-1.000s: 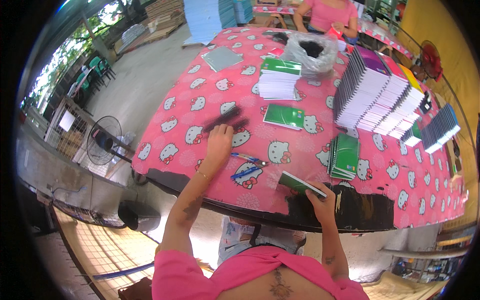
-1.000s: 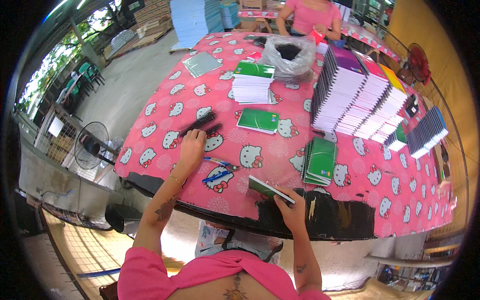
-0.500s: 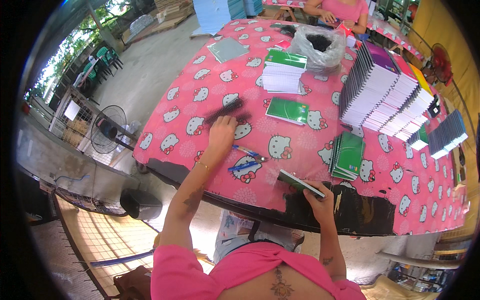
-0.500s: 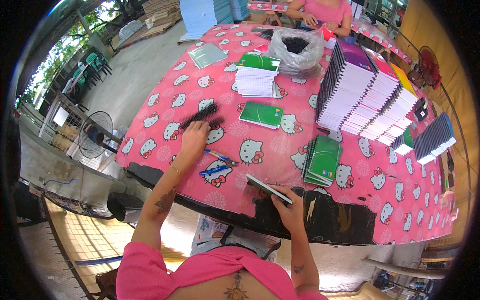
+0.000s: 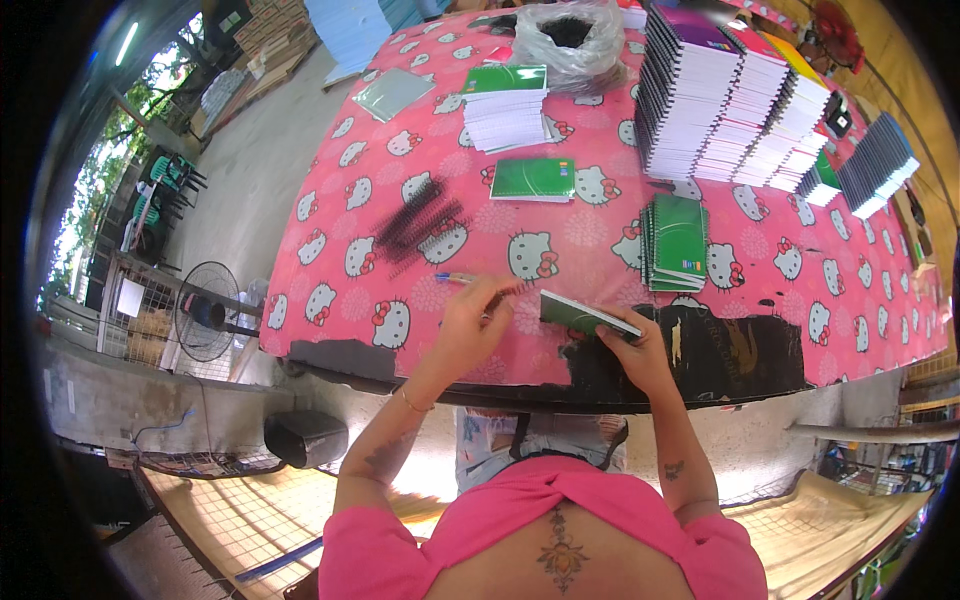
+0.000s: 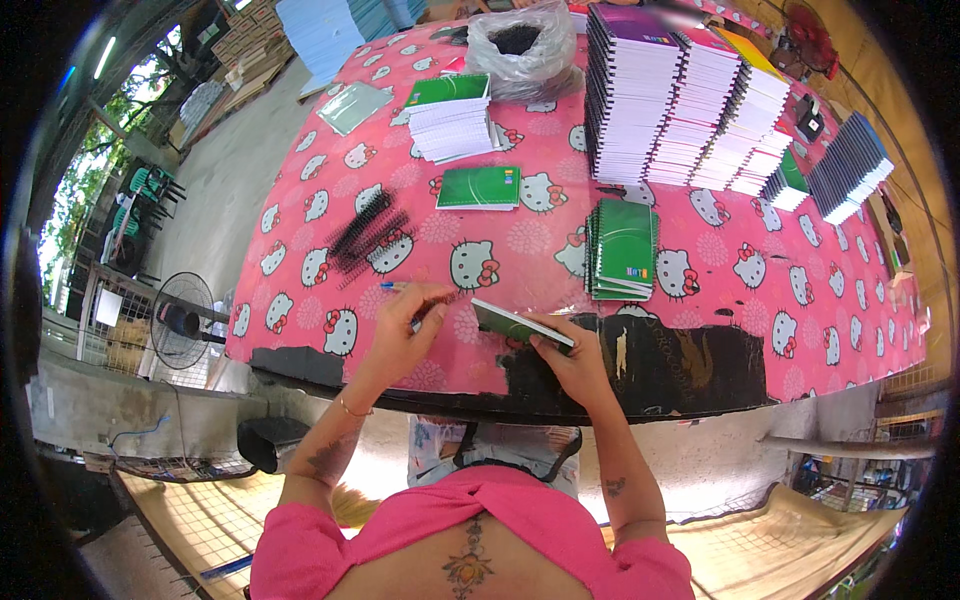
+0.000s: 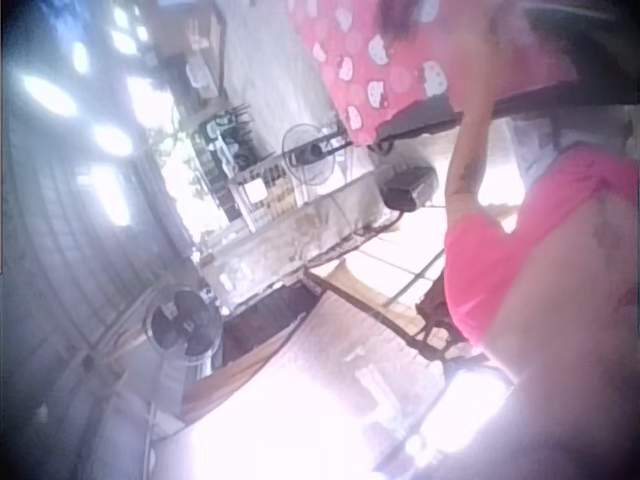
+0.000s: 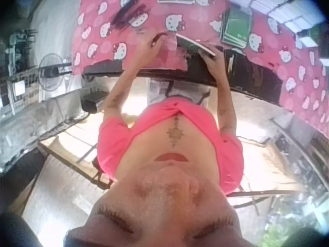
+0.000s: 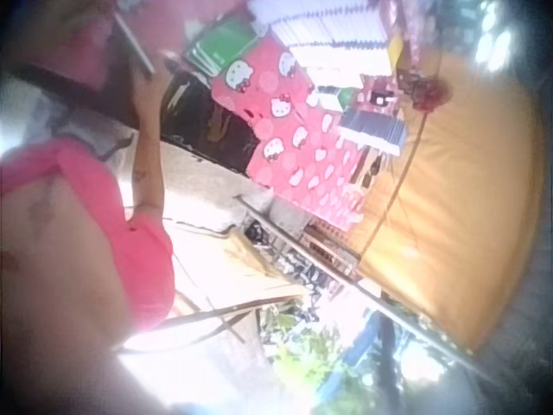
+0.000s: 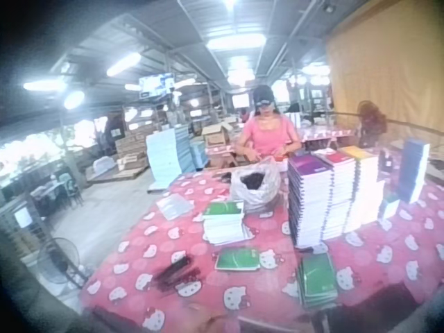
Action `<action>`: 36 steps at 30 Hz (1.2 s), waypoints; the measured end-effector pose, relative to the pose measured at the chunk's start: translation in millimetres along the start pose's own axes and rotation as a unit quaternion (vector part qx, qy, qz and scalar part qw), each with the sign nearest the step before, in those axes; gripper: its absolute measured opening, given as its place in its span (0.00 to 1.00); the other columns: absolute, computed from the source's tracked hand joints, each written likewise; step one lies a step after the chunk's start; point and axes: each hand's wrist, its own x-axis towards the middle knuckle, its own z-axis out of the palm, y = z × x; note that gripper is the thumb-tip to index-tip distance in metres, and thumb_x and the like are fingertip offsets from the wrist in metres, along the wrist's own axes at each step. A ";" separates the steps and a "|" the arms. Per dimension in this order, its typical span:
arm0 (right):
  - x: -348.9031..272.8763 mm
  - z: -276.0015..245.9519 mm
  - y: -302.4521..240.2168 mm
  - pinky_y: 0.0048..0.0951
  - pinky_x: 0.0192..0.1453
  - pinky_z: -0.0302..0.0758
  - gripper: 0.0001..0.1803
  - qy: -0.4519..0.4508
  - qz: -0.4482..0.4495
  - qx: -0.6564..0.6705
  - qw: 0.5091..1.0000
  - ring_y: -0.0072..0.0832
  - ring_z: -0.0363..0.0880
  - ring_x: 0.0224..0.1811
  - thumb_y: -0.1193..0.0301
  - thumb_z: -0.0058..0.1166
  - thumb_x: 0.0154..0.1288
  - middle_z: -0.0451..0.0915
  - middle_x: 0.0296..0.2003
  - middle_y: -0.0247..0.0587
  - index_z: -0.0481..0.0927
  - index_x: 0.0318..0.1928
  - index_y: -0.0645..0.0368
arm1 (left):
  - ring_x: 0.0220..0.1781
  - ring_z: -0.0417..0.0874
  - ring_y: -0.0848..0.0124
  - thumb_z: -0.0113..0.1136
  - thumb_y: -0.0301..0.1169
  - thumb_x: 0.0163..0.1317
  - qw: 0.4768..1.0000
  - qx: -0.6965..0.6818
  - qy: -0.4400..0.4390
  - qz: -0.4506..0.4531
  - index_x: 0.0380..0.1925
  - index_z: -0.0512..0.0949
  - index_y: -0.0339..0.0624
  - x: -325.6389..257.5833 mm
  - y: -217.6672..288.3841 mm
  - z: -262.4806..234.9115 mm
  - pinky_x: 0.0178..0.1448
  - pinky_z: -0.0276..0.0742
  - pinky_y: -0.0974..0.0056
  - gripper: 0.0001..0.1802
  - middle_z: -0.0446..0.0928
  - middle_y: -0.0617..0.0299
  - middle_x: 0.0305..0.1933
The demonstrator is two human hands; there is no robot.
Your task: The person inserts spiral coils into the punched holes of green notebooks and then cuts the excess wire using a tool.
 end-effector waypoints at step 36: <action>-2.1 0.6 1.6 0.24 0.56 0.74 0.16 -0.044 0.071 0.027 0.996 0.18 0.78 0.48 0.76 0.65 0.67 0.86 0.44 0.32 0.85 0.54 0.63 | 0.38 0.81 0.53 0.64 0.39 0.65 0.974 0.103 -0.133 0.154 0.43 0.77 0.44 9.6 4.0 -8.2 0.42 0.77 0.52 0.13 0.76 0.56 0.40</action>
